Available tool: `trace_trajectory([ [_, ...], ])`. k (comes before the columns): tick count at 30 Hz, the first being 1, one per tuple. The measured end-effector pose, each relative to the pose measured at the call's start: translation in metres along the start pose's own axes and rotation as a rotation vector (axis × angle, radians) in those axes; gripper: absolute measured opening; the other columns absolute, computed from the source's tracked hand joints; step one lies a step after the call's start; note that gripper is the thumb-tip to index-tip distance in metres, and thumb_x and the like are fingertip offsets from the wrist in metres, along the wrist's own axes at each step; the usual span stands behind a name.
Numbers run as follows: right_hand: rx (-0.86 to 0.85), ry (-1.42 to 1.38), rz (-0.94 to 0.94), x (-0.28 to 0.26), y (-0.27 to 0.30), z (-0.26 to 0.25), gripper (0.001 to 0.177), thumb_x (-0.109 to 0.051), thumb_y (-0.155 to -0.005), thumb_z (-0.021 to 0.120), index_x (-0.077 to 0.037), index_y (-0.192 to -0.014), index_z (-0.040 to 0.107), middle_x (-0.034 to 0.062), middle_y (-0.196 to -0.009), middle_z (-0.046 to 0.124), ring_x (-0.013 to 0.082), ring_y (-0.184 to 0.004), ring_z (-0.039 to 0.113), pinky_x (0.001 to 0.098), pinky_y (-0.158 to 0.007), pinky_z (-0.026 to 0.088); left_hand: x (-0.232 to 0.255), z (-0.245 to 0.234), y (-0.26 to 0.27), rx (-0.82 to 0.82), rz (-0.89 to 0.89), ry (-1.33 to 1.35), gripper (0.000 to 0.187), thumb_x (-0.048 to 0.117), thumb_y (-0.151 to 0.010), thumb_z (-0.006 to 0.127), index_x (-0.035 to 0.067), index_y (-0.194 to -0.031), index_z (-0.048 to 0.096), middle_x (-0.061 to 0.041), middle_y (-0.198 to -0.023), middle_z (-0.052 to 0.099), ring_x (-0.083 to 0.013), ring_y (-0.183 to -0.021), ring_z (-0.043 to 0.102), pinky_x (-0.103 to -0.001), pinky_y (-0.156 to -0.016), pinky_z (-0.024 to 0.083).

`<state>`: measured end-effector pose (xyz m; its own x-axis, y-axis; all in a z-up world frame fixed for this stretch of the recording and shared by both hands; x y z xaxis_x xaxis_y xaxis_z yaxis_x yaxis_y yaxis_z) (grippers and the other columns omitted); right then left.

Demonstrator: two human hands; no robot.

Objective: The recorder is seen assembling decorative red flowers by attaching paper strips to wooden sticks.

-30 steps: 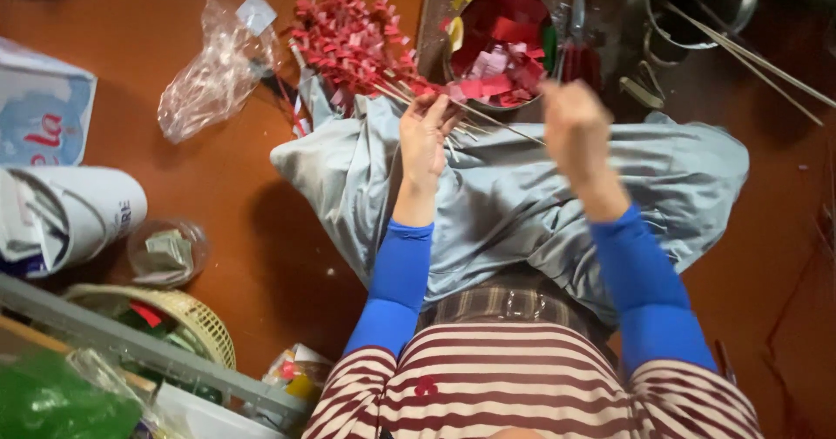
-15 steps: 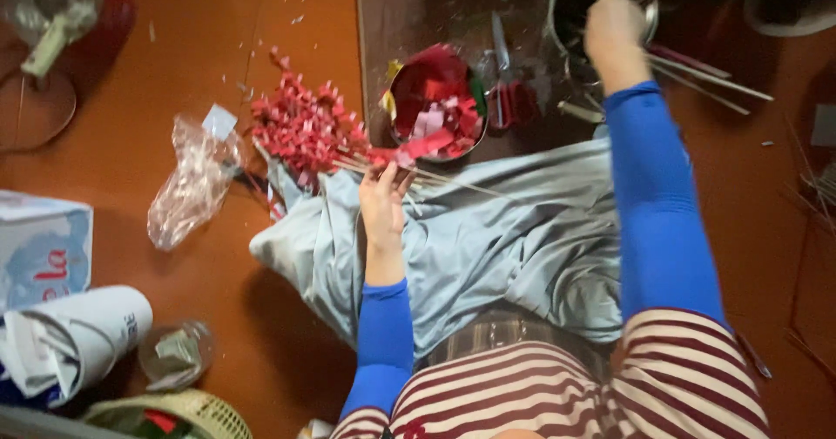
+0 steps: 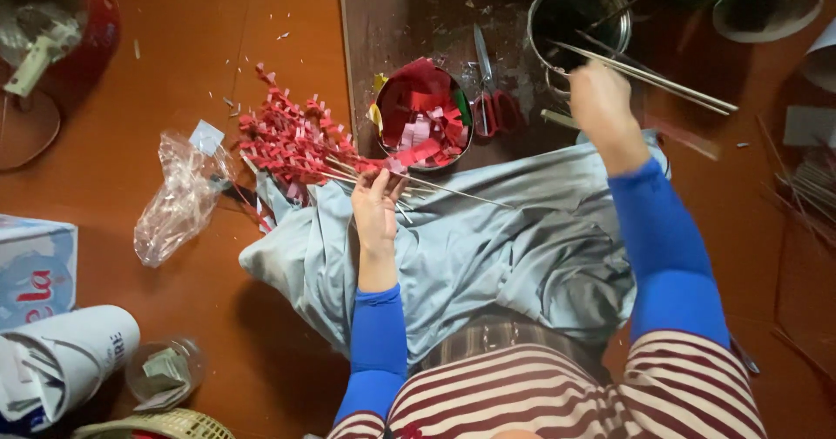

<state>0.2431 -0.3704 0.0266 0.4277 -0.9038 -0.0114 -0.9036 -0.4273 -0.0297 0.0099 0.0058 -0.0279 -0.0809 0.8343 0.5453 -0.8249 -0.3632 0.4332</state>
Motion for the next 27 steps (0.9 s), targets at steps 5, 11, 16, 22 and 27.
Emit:
trace_trajectory([
  [5, 0.16, -0.066, 0.029, -0.027, 0.061, -0.034, 0.016, 0.0, -0.09, 0.065, -0.006, -0.101, 0.076, 0.0198, -0.1, 0.065, 0.0413, -0.092, 0.067, 0.0501, -0.077, 0.055, -0.002, 0.002, 0.004, -0.028, 0.03, 0.018, 0.015, -0.004, -0.097, 0.066, 0.006, -0.107, 0.061, -0.011, -0.103, 0.071, -0.029, -0.098, 0.073, -0.049, -0.09, 0.063],
  [11, 0.154, -0.496, -0.049, -0.131, 0.09, -0.106, 0.02, 0.001, -0.1, 0.067, -0.004, -0.117, 0.076, 0.0181, -0.102, 0.064, 0.0363, -0.084, 0.065, 0.0447, -0.073, 0.053, 0.003, 0.002, 0.013, -0.016, 0.019, 0.103, 0.013, -0.003, -0.095, 0.066, 0.004, -0.104, 0.062, -0.015, -0.102, 0.073, -0.031, -0.098, 0.074, -0.049, -0.091, 0.063],
  [16, 0.165, -0.742, -0.259, -0.217, 0.099, -0.122, 0.021, 0.004, -0.097, 0.069, -0.002, -0.117, 0.074, 0.0159, -0.101, 0.064, 0.0328, -0.085, 0.065, 0.0394, -0.072, 0.051, -0.001, -0.005, 0.005, -0.045, 0.042, 0.169, 0.013, -0.004, -0.097, 0.068, 0.004, -0.104, 0.062, -0.015, -0.101, 0.072, -0.0319, -0.096, 0.074, -0.048, -0.089, 0.061],
  [22, 0.194, -0.716, -0.347, -0.251, 0.094, -0.102, 0.025, 0.006, -0.094, 0.068, -0.002, -0.117, 0.074, 0.0153, -0.102, 0.065, 0.0337, -0.091, 0.066, 0.0407, -0.077, 0.054, 0.017, 0.015, 0.019, -0.015, -0.011, 0.166, 0.011, -0.002, -0.094, 0.068, 0.002, -0.1, 0.06, -0.016, -0.105, 0.074, -0.0288, -0.095, 0.075, -0.046, -0.091, 0.063],
  [27, 0.179, -0.665, -0.248, -0.243, 0.093, -0.101, 0.021, 0.006, -0.096, 0.069, -0.003, -0.114, 0.075, 0.0149, -0.101, 0.065, 0.0328, -0.087, 0.066, 0.0409, -0.075, 0.054, 0.014, 0.012, 0.017, 0.005, 0.083, 0.112, 0.012, -0.002, -0.096, 0.069, 0.0, -0.101, 0.058, -0.014, -0.1, 0.069, -0.0297, -0.092, 0.074, -0.046, -0.089, 0.064],
])
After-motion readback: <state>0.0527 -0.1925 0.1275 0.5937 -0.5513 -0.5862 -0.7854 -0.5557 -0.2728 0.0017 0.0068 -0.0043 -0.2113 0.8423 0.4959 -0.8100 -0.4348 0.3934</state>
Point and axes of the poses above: each hand's wrist, its own y-axis away from the middle knuckle, its own z-axis out of the palm, x = y × z, the point moved 1 cm from there along -y, towards the middle knuckle
